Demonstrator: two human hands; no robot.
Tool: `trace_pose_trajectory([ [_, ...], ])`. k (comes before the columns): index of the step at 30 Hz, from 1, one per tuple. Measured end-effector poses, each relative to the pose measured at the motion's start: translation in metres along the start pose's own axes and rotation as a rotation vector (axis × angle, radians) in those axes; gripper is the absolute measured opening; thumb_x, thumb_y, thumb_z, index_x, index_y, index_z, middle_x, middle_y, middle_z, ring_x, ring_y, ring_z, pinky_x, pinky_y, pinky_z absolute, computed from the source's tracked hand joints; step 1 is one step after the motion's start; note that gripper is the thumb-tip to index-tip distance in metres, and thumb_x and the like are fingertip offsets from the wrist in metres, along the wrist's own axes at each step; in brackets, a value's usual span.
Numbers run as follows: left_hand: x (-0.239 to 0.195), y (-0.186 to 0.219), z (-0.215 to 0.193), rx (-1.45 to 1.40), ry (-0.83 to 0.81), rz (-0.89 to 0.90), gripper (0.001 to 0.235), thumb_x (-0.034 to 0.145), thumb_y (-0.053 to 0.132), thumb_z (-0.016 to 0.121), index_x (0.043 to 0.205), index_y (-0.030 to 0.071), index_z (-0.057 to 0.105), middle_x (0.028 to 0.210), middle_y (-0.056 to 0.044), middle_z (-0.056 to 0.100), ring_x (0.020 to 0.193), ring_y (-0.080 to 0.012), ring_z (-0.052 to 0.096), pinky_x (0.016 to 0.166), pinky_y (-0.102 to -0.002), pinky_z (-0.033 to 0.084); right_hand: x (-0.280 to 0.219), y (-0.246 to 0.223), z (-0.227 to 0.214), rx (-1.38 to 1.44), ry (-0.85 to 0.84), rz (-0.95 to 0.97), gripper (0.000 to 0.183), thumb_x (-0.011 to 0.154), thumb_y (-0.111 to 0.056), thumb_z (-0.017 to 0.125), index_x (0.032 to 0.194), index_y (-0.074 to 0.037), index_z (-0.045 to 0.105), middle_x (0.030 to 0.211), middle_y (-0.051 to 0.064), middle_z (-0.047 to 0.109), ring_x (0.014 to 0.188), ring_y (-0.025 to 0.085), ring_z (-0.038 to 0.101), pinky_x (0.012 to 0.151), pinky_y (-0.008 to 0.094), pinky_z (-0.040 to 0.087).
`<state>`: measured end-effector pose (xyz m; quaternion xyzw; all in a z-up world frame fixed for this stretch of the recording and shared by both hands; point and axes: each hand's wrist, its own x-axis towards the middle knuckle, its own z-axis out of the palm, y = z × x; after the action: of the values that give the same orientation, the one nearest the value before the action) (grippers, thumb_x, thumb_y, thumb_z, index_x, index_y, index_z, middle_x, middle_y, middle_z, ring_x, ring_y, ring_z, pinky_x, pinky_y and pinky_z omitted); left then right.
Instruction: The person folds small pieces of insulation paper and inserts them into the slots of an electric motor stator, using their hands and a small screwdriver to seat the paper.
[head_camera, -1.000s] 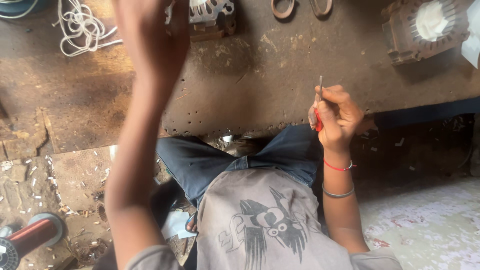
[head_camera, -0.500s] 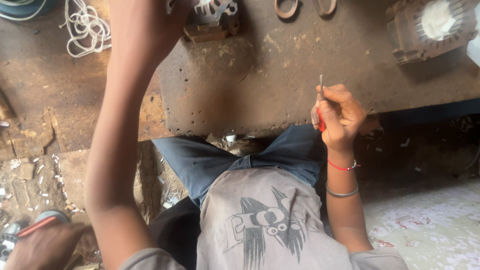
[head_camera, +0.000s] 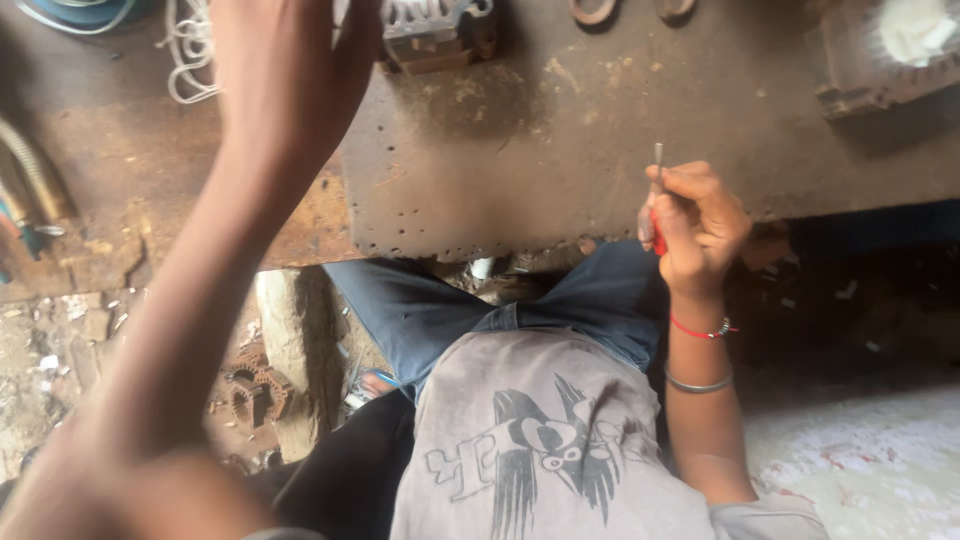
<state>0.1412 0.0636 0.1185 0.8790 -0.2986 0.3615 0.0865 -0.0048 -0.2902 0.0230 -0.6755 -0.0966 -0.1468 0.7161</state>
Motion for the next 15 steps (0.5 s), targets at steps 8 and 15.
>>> trace_pose_trajectory([
  [8,-0.045,0.08,-0.029,-0.79,-0.265,-0.407,0.022,0.096,-0.001,0.069,0.115,0.009,0.066,0.105,-0.004,0.075,0.088,-0.0139,0.076,0.073,-0.026,0.06,0.004,-0.004,0.003,-0.058,0.008,-0.014,0.012,0.11,0.0,0.059,0.119,0.005,0.066,0.099,0.01,0.062,0.061,0.012,0.057,0.05,0.023,0.045],
  [15,-0.068,0.15,0.023,-0.734,-0.299,-0.372,0.02,0.093,0.013,0.076,0.112,0.013,0.073,0.112,-0.006,0.072,0.109,-0.0256,0.062,0.093,-0.039,0.04,0.002,-0.002,0.001,-0.088,-0.013,-0.037,0.012,0.11,0.0,0.059,0.118,0.005,0.065,0.105,0.011,0.063,0.063,0.011,0.058,0.052,0.022,0.046],
])
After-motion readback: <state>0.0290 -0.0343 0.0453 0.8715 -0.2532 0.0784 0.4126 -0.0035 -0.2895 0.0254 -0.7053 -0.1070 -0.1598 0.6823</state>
